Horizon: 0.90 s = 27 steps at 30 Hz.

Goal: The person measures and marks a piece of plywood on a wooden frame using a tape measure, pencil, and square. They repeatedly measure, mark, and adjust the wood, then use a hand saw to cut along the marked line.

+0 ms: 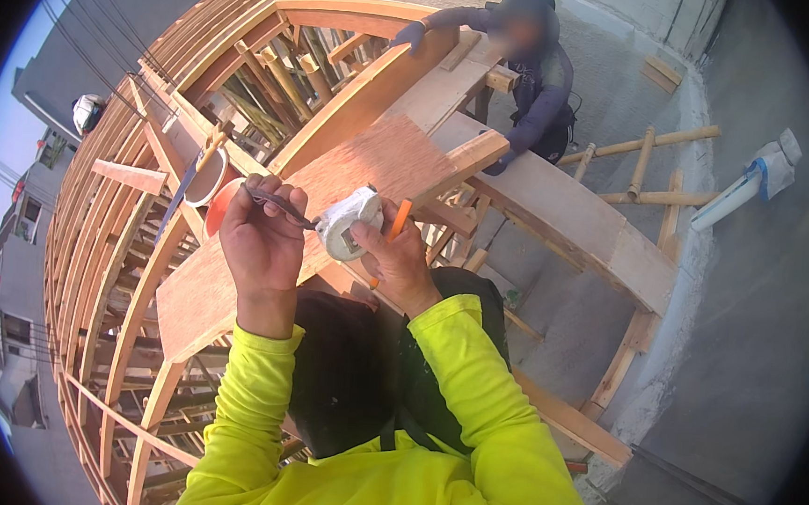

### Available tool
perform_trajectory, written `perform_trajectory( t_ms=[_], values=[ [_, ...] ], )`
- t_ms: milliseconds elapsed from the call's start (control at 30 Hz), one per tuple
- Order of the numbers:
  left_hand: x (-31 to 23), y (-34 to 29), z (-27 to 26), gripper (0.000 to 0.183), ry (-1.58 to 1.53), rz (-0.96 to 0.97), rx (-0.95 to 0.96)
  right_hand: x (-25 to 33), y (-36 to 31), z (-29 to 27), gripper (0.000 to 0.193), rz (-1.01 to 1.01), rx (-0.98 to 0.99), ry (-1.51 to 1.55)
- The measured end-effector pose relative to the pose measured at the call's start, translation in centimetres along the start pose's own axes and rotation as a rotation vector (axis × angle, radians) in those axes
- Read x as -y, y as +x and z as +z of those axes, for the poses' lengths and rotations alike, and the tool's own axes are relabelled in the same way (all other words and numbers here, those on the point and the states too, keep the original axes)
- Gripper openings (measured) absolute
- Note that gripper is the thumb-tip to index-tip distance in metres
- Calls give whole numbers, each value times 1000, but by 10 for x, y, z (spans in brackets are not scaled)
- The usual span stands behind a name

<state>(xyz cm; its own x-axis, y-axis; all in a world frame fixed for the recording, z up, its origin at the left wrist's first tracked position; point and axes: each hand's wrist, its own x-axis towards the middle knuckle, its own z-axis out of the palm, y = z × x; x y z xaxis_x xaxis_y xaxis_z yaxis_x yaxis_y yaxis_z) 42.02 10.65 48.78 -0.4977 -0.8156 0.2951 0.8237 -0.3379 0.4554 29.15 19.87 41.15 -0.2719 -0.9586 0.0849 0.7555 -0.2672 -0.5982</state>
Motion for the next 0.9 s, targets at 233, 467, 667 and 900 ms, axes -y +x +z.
perform_trajectory(
  t_ms=[233, 467, 667, 900],
  values=[
    [26, -25, -13, 21, 1063, 625, -405, 17, -2, -28, 53, -285, -114, -315],
    [83, -46, -18, 32, 1223, -22, -41, 8, -7, -46, 50, -815, -76, -1211],
    [95, -45, -52, 36, 914, 63, -265, 5, -9, -45, 51, -650, 97, -1255],
    [83, -53, -57, 50, 741, -103, -168, 15, -8, -54, 70, -494, 338, -1166]
  ],
)
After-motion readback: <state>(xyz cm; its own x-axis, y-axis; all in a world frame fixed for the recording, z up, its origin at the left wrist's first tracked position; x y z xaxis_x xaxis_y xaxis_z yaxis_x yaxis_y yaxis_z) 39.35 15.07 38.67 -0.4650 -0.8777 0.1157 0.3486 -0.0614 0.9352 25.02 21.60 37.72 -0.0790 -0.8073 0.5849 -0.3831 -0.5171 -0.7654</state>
